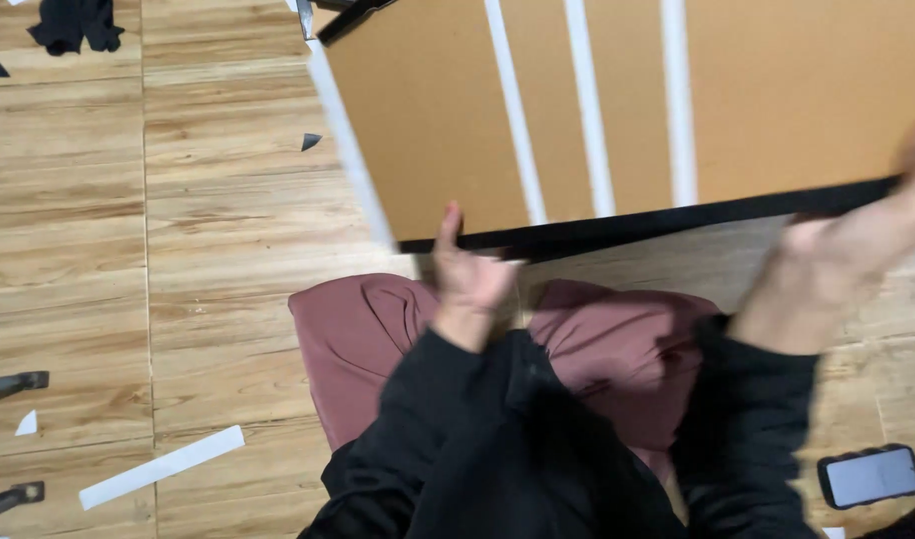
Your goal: Laying out cardboard folders and using a hand tool to press and smooth the folded edges.
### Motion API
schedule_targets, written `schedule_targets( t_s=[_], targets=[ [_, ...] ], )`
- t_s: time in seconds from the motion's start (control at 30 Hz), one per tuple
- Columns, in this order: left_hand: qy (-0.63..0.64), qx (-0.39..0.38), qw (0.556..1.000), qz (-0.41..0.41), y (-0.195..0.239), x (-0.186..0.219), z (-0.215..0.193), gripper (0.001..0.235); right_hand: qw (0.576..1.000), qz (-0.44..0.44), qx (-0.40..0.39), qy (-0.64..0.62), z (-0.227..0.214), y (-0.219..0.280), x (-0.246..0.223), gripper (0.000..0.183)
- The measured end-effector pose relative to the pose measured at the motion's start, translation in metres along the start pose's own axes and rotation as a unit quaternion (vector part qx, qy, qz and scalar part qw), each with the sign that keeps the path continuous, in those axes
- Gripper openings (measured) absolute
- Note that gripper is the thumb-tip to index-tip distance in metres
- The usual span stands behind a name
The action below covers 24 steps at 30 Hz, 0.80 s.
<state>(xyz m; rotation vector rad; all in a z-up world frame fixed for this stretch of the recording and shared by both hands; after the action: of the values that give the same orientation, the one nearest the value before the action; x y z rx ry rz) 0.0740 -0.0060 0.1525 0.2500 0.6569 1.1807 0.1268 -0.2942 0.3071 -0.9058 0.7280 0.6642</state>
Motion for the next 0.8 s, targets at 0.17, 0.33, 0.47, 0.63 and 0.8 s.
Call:
schedule_targets(
  t_s=[0.17, 0.33, 0.47, 0.63, 0.8],
  targets=[
    [-0.22, -0.034, 0.952, 0.208, -0.01, 0.093, -0.039, 0.002, 0.974, 0.003, 0.227, -0.015, -0.04, 0.075, 0.098, 0.042],
    [-0.235, 0.097, 0.935, 0.248, -0.042, 0.13, -0.105, 0.013, 0.937, 0.189, 0.293, -0.018, -0.089, 0.133, 0.198, 0.035],
    [-0.274, 0.159, 0.907, 0.277, -0.066, 0.162, -0.12, 0.019, 0.884, 0.32, 0.334, -0.069, -0.114, 0.168, 0.275, 0.043],
    [-0.42, 0.266, 0.75, 0.436, -0.033, 0.196, -0.122, 0.057, 0.82, 0.411, 0.387, 0.094, -0.205, 0.215, 0.345, 0.069],
    [-0.731, 0.199, 0.514, 0.402, -0.039, 0.122, -0.03, 0.091, 0.786, 0.463, 0.372, 0.171, -0.21, 0.249, 0.369, 0.078]
  ],
)
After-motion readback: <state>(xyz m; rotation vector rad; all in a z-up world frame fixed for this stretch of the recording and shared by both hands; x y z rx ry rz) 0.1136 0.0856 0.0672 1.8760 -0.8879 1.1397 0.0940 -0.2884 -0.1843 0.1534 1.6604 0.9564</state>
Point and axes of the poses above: each hand's wrist, its own y-axis away from the middle knuckle, its own z-axis out of the palm, x = y × z, the point moved 8 cm from there along -y, towards the middle knuckle, and after that the axes turned 4 degrees about -z, right-handed, at the moved point
